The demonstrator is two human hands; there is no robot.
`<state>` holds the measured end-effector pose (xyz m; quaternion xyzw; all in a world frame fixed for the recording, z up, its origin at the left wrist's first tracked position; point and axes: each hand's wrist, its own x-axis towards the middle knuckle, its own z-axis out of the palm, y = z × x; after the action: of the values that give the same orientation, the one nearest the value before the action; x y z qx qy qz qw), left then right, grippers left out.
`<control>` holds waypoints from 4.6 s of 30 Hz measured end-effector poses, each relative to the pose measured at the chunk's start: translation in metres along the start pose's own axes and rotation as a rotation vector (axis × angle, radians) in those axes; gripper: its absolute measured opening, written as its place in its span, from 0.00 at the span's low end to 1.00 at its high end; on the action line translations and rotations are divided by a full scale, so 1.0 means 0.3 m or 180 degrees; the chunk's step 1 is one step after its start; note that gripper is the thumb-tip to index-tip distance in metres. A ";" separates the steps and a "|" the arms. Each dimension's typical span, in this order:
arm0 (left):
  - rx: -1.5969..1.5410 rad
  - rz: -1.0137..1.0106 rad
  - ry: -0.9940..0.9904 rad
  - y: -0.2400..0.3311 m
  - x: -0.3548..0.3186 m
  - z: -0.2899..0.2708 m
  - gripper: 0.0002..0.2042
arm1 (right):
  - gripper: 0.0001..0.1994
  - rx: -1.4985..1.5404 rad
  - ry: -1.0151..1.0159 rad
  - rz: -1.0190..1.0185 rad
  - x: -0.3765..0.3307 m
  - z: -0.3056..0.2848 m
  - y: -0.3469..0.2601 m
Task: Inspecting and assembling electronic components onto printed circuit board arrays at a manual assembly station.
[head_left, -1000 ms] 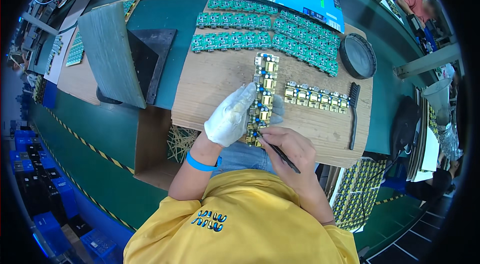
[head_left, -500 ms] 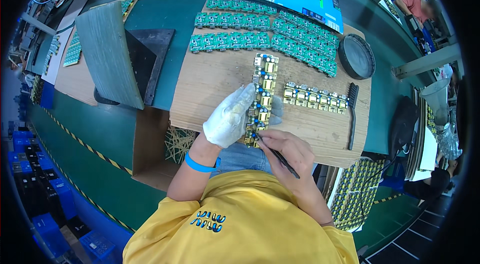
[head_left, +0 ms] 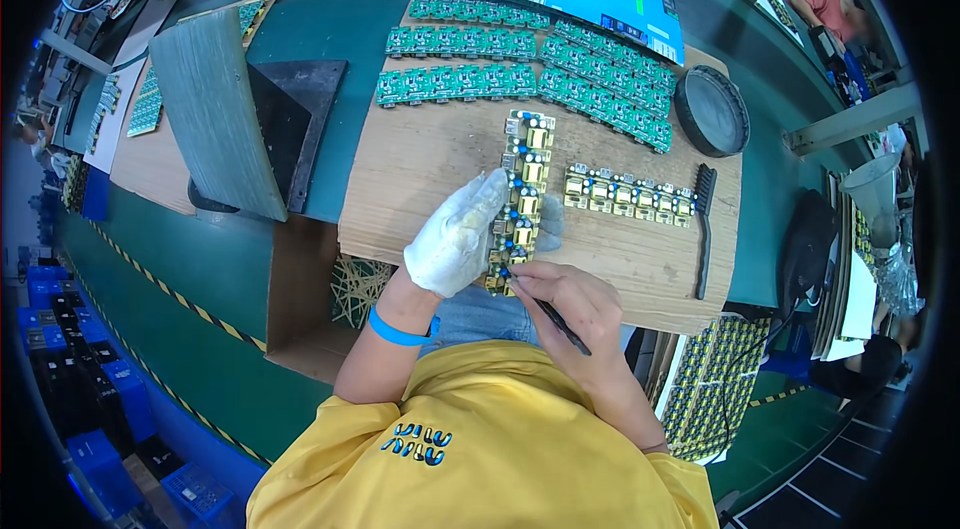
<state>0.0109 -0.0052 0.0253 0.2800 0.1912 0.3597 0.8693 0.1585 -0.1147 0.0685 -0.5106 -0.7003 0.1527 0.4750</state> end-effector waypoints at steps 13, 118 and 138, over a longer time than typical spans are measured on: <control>-0.0200 -0.0099 0.0107 0.036 -0.015 0.037 0.24 | 0.09 0.1092 0.0665 0.0826 -0.109 -0.025 0.070; 0.5842 0.2548 0.1843 0.487 0.617 -0.108 0.17 | 0.38 -0.2603 -0.1530 0.0073 1.140 -0.052 0.770; 0.5365 0.2474 0.1992 0.454 0.660 -0.125 0.11 | 0.32 -0.3473 -0.0557 -0.0047 1.858 -0.016 1.302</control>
<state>0.0527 0.2326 0.0557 0.7447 0.5018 0.4246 0.1155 0.3698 0.5321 0.0816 -0.6631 -0.7183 -0.1939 0.0826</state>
